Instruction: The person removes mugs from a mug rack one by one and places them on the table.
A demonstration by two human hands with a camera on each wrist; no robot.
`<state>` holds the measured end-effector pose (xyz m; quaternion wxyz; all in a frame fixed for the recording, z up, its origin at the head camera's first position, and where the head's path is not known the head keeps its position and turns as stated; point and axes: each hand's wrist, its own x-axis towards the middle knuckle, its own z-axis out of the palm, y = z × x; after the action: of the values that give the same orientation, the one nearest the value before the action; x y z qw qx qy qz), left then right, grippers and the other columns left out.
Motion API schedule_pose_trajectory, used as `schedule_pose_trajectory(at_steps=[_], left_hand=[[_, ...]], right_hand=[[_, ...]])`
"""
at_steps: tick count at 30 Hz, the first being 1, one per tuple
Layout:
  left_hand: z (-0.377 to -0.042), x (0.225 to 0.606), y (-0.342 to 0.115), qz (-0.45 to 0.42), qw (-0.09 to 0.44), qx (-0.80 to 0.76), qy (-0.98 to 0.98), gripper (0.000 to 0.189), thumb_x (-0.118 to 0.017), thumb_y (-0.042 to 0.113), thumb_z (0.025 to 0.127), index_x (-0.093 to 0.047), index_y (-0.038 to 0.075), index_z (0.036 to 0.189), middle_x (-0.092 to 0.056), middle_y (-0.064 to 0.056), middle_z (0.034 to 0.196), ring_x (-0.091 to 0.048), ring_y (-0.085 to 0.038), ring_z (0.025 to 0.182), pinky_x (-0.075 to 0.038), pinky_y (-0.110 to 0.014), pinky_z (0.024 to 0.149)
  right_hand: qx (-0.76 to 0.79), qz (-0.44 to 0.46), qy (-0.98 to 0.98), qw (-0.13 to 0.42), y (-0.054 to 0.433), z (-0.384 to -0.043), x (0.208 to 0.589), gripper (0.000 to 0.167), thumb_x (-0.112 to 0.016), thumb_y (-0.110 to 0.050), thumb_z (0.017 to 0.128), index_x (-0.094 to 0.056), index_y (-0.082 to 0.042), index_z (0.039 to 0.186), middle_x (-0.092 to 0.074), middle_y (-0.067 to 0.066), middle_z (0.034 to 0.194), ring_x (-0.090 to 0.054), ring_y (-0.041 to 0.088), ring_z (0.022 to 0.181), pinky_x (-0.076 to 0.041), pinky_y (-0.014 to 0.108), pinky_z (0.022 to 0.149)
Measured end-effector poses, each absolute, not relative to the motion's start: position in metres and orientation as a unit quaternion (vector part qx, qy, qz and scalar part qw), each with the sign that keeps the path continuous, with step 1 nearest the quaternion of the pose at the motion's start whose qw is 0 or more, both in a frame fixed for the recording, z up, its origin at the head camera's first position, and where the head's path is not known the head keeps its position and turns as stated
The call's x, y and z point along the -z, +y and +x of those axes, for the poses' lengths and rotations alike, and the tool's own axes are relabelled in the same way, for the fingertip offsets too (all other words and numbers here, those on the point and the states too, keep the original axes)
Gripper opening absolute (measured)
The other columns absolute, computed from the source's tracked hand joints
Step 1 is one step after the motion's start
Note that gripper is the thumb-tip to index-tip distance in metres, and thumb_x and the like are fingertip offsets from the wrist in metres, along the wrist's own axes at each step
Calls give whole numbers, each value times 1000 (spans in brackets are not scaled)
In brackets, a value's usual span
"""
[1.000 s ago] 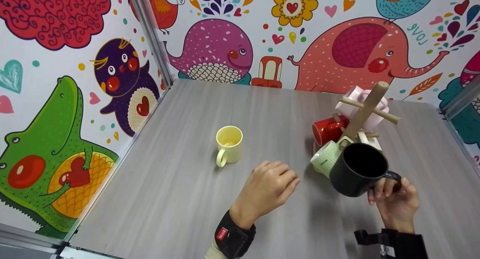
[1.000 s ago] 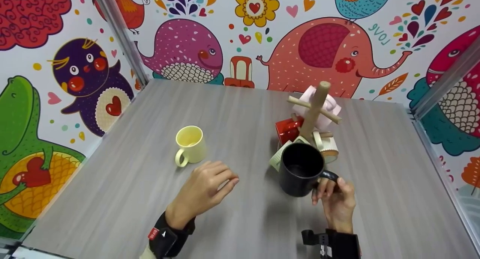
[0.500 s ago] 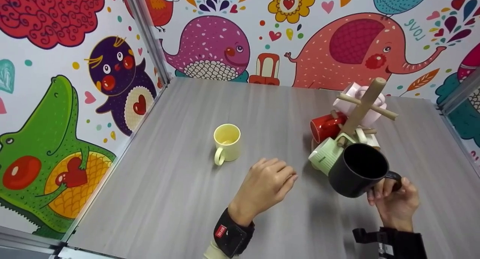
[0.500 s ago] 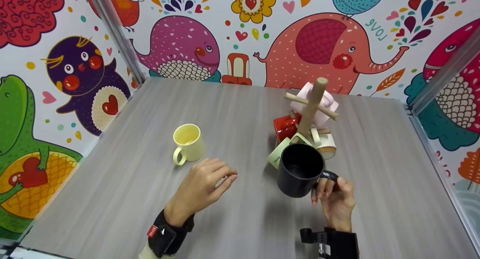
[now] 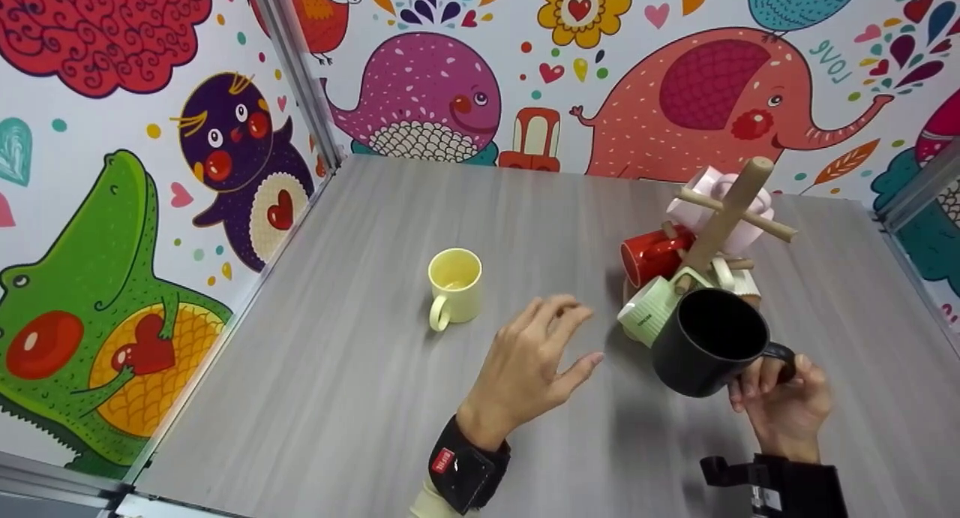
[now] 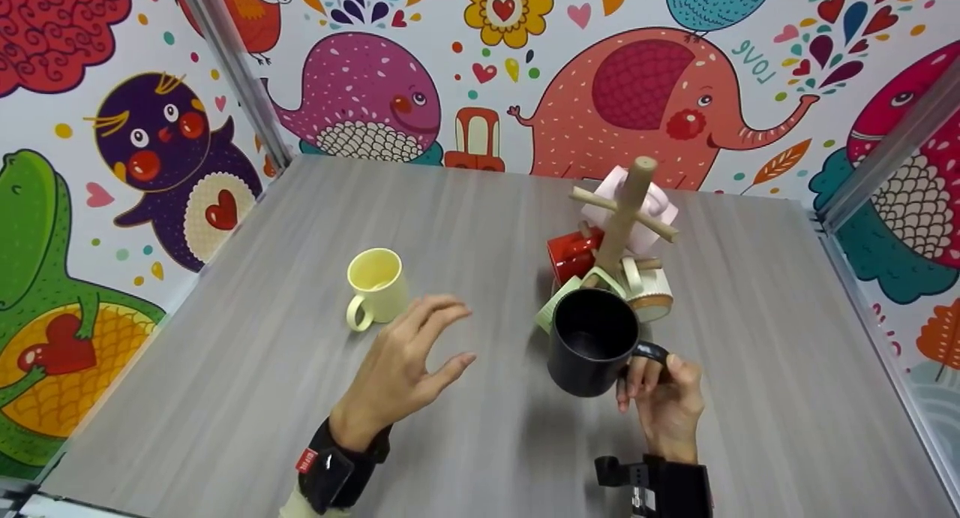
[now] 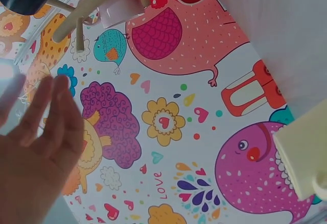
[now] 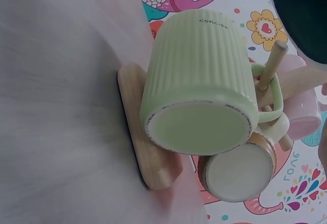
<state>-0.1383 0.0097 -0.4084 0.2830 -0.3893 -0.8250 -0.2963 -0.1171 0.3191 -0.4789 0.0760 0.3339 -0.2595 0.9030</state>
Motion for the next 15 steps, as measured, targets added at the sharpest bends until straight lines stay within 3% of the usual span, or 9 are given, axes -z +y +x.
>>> schedule_pose_trajectory(at_steps=[4, 15], left_hand=[[-139, 407, 13, -389, 273, 310, -824, 47, -76, 33, 90, -63, 6, 126, -63, -9, 121, -62, -22, 105, -55, -33, 83], [-137, 408, 21, -398, 266, 276, -834, 48, -76, 38, 88, -65, 8, 124, -64, -6, 117, -63, -18, 102, -55, -29, 75]], right_hand=[[-902, 339, -256, 72, 316, -117, 477, 44, -28, -15, 103, -32, 7, 66, -37, 21, 64, -29, 30, 55, -33, 37, 45], [-893, 366, -252, 66, 306, -121, 474, 43, -29, -14, 103, -32, 8, 66, -31, 19, 64, -29, 29, 55, -28, 35, 44]])
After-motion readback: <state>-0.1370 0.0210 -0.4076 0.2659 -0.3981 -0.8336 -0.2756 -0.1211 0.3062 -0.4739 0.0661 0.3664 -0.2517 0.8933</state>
